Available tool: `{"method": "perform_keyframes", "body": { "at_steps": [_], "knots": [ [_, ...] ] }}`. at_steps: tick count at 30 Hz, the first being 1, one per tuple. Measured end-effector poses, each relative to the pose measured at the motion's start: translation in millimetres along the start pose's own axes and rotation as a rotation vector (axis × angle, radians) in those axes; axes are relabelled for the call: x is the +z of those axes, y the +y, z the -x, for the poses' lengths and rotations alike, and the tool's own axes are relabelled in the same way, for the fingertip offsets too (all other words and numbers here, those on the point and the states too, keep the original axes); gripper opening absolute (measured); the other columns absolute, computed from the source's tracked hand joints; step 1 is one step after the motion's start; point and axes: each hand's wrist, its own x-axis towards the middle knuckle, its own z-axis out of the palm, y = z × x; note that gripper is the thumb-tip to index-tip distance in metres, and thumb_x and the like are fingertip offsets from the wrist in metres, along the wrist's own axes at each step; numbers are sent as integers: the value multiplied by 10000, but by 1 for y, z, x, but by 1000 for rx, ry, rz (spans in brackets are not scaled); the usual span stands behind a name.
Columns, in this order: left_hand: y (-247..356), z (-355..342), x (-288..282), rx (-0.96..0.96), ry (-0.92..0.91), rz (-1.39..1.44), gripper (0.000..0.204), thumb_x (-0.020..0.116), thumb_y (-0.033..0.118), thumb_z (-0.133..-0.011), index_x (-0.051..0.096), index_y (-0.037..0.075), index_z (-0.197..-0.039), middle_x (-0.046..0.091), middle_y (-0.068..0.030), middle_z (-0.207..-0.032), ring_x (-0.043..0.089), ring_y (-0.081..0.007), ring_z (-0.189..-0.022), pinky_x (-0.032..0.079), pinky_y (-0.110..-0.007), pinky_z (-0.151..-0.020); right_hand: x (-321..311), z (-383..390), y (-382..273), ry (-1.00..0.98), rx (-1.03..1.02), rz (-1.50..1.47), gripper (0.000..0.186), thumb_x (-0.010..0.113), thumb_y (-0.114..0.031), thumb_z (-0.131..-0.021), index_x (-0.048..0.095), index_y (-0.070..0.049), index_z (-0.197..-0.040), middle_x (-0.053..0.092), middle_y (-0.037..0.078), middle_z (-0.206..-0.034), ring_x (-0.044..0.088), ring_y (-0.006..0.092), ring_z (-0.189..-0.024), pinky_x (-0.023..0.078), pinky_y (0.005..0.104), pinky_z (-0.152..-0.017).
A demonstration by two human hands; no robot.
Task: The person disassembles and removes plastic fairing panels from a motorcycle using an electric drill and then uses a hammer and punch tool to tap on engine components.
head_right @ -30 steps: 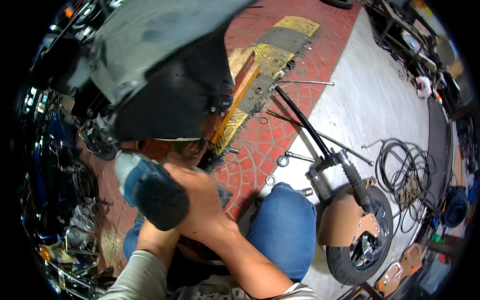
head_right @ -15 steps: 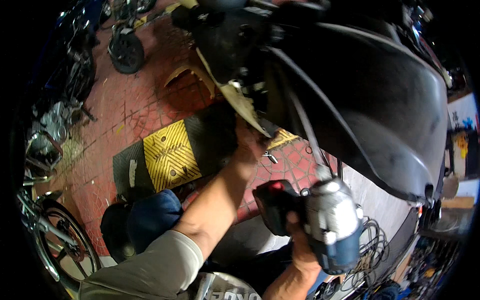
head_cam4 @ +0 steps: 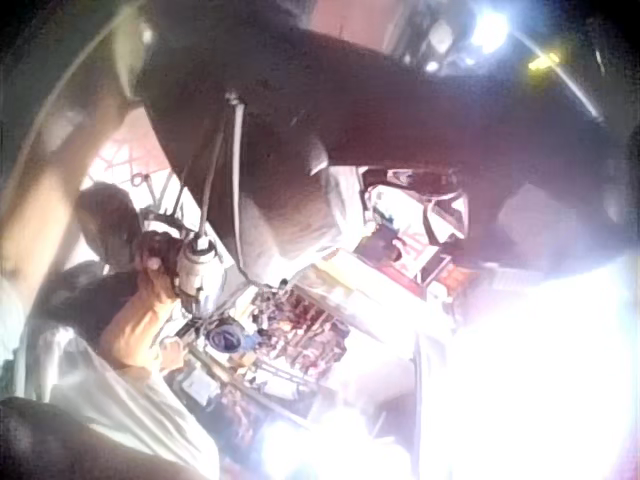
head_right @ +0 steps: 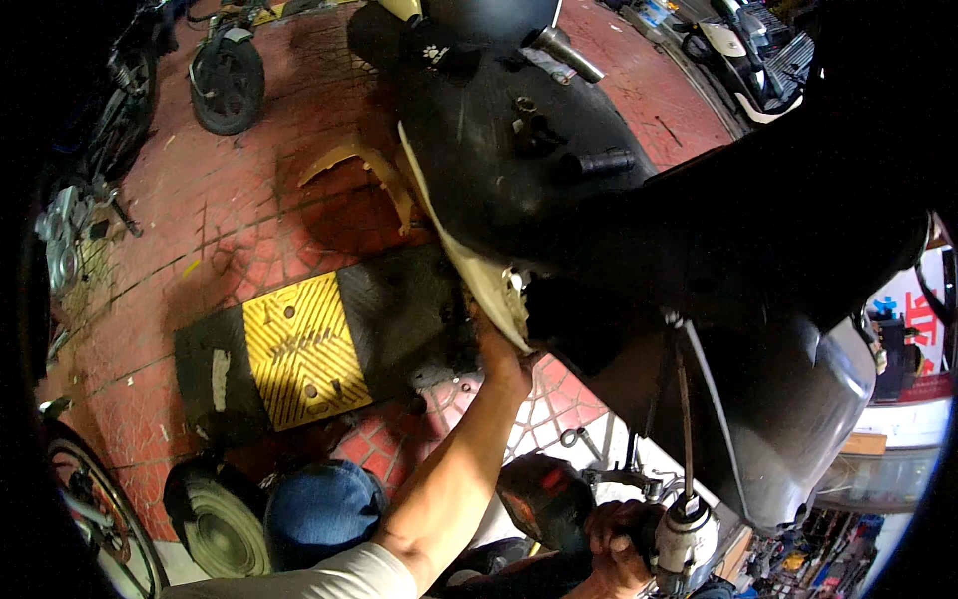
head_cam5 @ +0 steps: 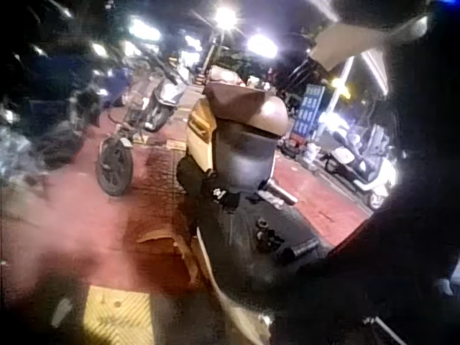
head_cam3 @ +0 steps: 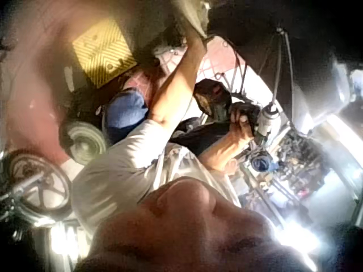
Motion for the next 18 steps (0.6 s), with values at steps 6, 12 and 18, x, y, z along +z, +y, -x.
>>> {"method": "perform_keyframes", "body": {
  "at_steps": [6, 12, 18],
  "knots": [
    [8, 9, 4, -152, -89, 88, 826, 389, 761, -968, 336, 191, -1565, 408, -51, -1521, 403, -242, -1395, 343, -448, -1177, 7, 0, -3, 106, 0, 37, 395, 884, -238, -769, 604, -44, -967, 515, 29, -624, 479, 154, -478, 411, 337, -518],
    [1, 13, 14, -92, -74, 102, 874, 328, 779, -976, 236, 201, -1625, 315, -70, -1633, 300, -243, -1501, 240, -426, -1231, 11, -7, 4, 100, -107, -107, 358, 841, -221, -787, 585, -45, -965, 486, 28, -602, 452, 157, -468, 404, 347, -516],
    [-18, 0, 5, -70, 29, 124, 895, 325, 742, -1001, 194, 118, -1629, 305, -113, -1642, 301, -276, -1500, 198, -422, -1246, -6, -9, 9, -24, -203, -248, 308, 735, -174, -874, 655, 26, -1094, 459, 6, -601, 420, 149, -527, 336, 368, -569]
  ]
}}
